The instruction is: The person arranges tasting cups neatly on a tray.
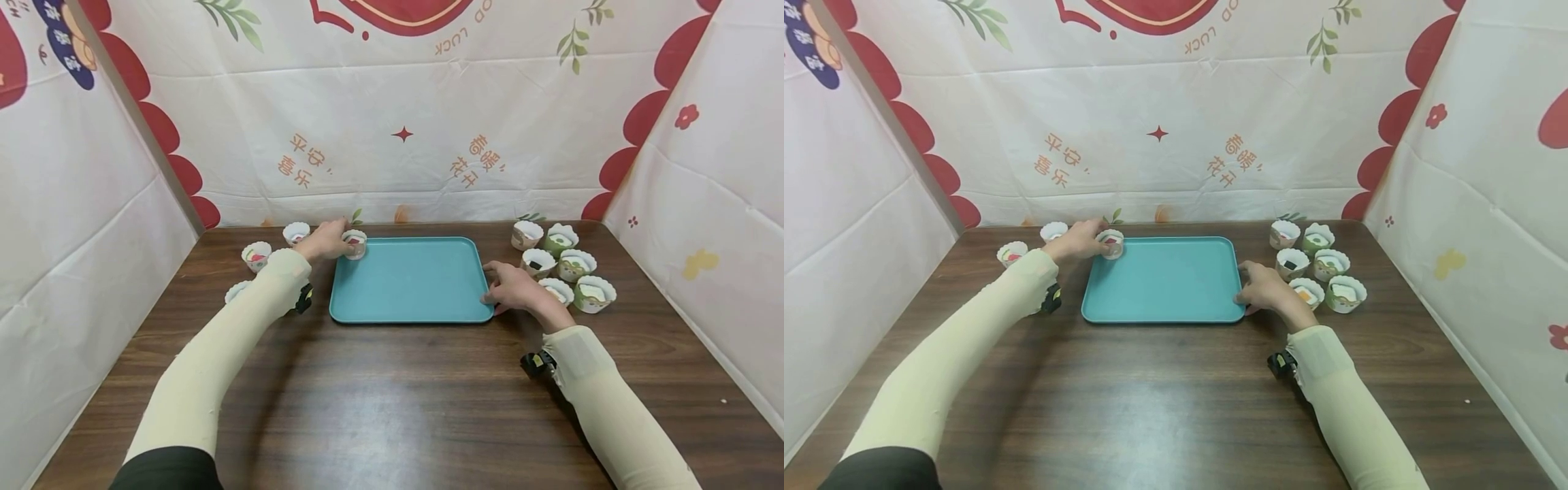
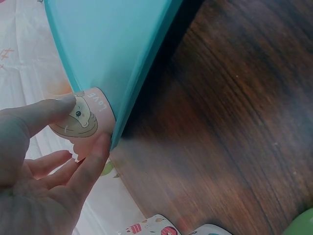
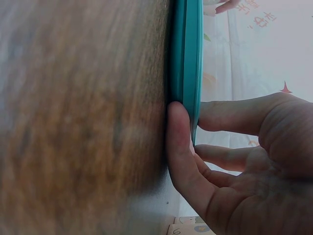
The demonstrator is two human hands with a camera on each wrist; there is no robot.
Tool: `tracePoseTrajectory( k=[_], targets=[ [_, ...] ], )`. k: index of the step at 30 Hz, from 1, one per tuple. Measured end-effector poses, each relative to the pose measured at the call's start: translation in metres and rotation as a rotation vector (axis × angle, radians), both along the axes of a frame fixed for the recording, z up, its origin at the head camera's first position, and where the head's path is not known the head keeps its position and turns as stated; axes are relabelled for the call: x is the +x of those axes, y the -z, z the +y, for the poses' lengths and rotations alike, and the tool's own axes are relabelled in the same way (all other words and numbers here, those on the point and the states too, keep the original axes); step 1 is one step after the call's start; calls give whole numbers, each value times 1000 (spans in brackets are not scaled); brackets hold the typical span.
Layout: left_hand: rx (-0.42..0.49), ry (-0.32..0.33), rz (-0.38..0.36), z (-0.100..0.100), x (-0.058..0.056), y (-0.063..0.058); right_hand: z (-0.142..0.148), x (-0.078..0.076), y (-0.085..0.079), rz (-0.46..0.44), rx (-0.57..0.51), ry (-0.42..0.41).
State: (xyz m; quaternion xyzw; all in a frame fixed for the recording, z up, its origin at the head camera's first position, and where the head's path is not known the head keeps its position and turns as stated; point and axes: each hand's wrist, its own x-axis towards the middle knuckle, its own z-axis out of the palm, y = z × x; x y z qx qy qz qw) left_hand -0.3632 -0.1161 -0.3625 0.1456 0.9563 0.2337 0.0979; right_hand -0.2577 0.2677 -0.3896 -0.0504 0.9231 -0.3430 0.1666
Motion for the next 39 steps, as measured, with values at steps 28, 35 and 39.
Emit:
tracePoseTrajectory(
  k=[28, 35, 39],
  targets=[
    [121, -4, 100, -22, 3, -10, 0, -1, -1, -4, 4, -1],
    [243, -62, 183, -43, -2, -15, -1, 0, -3, 0, 5, -3],
    [237, -116, 190, -56, -3, -16, 0, -1, -2, 1, 5, -4]
  ],
)
